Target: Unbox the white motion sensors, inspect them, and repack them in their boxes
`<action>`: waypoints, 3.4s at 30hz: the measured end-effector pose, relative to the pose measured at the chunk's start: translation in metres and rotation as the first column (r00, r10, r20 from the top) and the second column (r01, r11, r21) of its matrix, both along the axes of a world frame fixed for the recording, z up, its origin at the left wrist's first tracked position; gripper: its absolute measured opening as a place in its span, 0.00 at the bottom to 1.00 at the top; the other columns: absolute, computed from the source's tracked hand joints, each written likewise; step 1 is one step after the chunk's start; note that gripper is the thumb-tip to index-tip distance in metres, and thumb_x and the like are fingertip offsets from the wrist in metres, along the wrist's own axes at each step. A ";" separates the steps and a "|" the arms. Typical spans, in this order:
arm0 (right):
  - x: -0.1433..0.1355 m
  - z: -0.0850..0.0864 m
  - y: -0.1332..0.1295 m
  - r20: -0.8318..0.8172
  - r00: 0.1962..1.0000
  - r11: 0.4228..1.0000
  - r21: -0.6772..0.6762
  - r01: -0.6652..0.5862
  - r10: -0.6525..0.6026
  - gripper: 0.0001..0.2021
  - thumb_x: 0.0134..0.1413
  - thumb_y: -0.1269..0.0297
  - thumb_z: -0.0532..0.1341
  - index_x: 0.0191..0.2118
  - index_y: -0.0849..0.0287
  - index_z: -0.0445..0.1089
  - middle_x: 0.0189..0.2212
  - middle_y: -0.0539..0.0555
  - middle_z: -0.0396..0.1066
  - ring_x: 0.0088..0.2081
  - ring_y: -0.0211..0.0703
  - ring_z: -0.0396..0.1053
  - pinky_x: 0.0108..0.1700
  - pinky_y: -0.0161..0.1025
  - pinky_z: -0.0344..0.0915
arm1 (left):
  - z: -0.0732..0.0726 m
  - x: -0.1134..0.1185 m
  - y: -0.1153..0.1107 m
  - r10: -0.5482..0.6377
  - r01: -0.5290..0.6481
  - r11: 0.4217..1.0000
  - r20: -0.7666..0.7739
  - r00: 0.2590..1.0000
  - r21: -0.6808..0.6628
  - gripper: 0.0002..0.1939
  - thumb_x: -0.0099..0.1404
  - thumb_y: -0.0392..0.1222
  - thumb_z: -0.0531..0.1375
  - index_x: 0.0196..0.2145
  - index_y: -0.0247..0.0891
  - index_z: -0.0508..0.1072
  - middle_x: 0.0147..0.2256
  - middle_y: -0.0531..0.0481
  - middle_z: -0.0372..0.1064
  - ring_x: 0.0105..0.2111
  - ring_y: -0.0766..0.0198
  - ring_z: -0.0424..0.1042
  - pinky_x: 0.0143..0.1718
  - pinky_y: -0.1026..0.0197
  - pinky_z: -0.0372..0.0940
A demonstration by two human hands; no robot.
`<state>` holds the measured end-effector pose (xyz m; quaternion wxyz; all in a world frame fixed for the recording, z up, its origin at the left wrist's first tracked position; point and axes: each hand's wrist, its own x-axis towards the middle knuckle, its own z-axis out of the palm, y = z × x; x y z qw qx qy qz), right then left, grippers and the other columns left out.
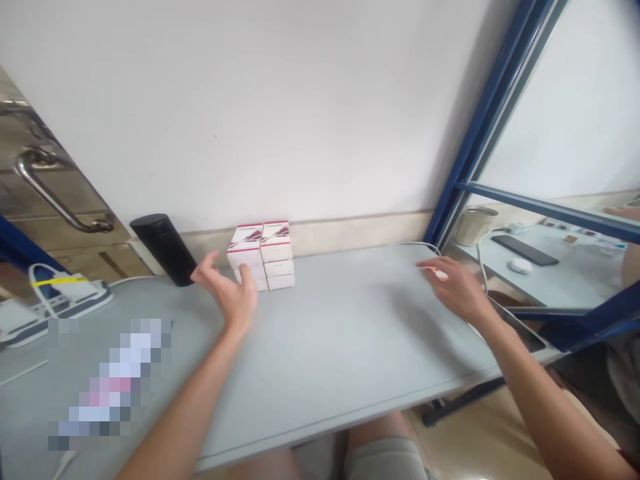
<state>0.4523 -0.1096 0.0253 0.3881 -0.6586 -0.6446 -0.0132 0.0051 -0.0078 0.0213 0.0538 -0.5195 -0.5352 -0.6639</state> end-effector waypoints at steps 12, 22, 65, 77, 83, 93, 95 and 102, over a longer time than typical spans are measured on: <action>-0.085 0.006 0.031 -0.071 0.879 0.880 -0.018 -0.474 0.472 0.15 0.68 0.62 0.54 0.47 0.49 0.80 0.46 0.56 0.79 0.47 0.51 0.78 0.53 0.48 0.72 | -0.008 -0.012 0.013 -0.295 0.357 0.918 0.304 0.906 -0.173 0.39 0.69 0.49 0.61 0.71 0.44 0.47 0.66 0.36 0.60 0.64 0.52 0.66 0.67 0.47 0.61; -0.127 -0.031 0.096 -0.356 0.807 0.853 -0.051 -0.520 0.471 0.15 0.66 0.60 0.57 0.51 0.54 0.78 0.50 0.60 0.79 0.48 0.51 0.77 0.55 0.53 0.73 | -0.011 -0.022 0.019 -0.486 0.610 0.767 0.442 0.754 -0.199 0.37 0.63 0.64 0.67 0.62 0.42 0.68 0.63 0.38 0.71 0.65 0.48 0.70 0.65 0.48 0.67; -0.030 -0.045 0.129 -0.720 0.662 0.972 0.228 -0.055 0.206 0.35 0.63 0.36 0.58 0.68 0.53 0.66 0.63 0.60 0.73 0.65 0.60 0.69 0.67 0.57 0.65 | -0.043 0.255 0.062 -0.657 0.735 0.598 0.328 0.678 -0.320 0.44 0.70 0.59 0.63 0.76 0.44 0.51 0.71 0.37 0.58 0.70 0.49 0.61 0.71 0.50 0.55; -0.032 -0.049 0.126 -0.688 0.717 0.988 0.155 -0.006 0.112 0.32 0.64 0.32 0.54 0.57 0.54 0.69 0.57 0.62 0.75 0.60 0.59 0.71 0.65 0.55 0.63 | -0.041 0.070 0.024 -0.765 0.558 0.518 -0.060 0.641 -0.648 0.20 0.70 0.46 0.57 0.55 0.40 0.79 0.57 0.42 0.77 0.60 0.50 0.75 0.68 0.42 0.63; -0.032 -0.052 0.126 -0.640 0.764 0.989 0.147 0.013 0.085 0.34 0.64 0.31 0.51 0.58 0.56 0.69 0.58 0.63 0.74 0.61 0.59 0.70 0.65 0.54 0.63 | -0.048 0.055 0.007 -0.769 0.446 0.582 -0.283 0.573 -0.680 0.18 0.74 0.47 0.55 0.53 0.43 0.81 0.64 0.41 0.70 0.66 0.47 0.68 0.71 0.41 0.58; -0.032 -0.051 0.123 -0.596 0.801 0.987 0.154 0.043 0.058 0.35 0.64 0.30 0.50 0.57 0.57 0.68 0.59 0.66 0.73 0.62 0.60 0.69 0.65 0.53 0.63 | -0.052 0.057 0.007 -0.760 0.366 0.612 -0.395 0.516 -0.701 0.19 0.77 0.44 0.51 0.58 0.44 0.77 0.67 0.43 0.67 0.67 0.51 0.66 0.71 0.45 0.59; -0.033 -0.051 0.122 -0.597 0.800 0.988 0.150 0.042 0.057 0.35 0.64 0.30 0.50 0.58 0.57 0.68 0.59 0.66 0.73 0.62 0.60 0.68 0.65 0.53 0.63 | -0.051 0.057 0.006 -0.761 0.359 0.612 -0.401 0.510 -0.704 0.20 0.77 0.43 0.51 0.59 0.43 0.76 0.67 0.42 0.66 0.68 0.50 0.66 0.71 0.44 0.59; -0.032 -0.050 0.122 -0.592 0.803 0.988 0.149 0.034 0.062 0.34 0.63 0.30 0.50 0.54 0.56 0.69 0.56 0.65 0.75 0.61 0.60 0.69 0.63 0.53 0.65 | -0.052 0.058 0.005 -0.762 0.355 0.611 -0.403 0.507 -0.708 0.20 0.78 0.44 0.50 0.59 0.42 0.76 0.67 0.41 0.66 0.68 0.49 0.66 0.71 0.43 0.59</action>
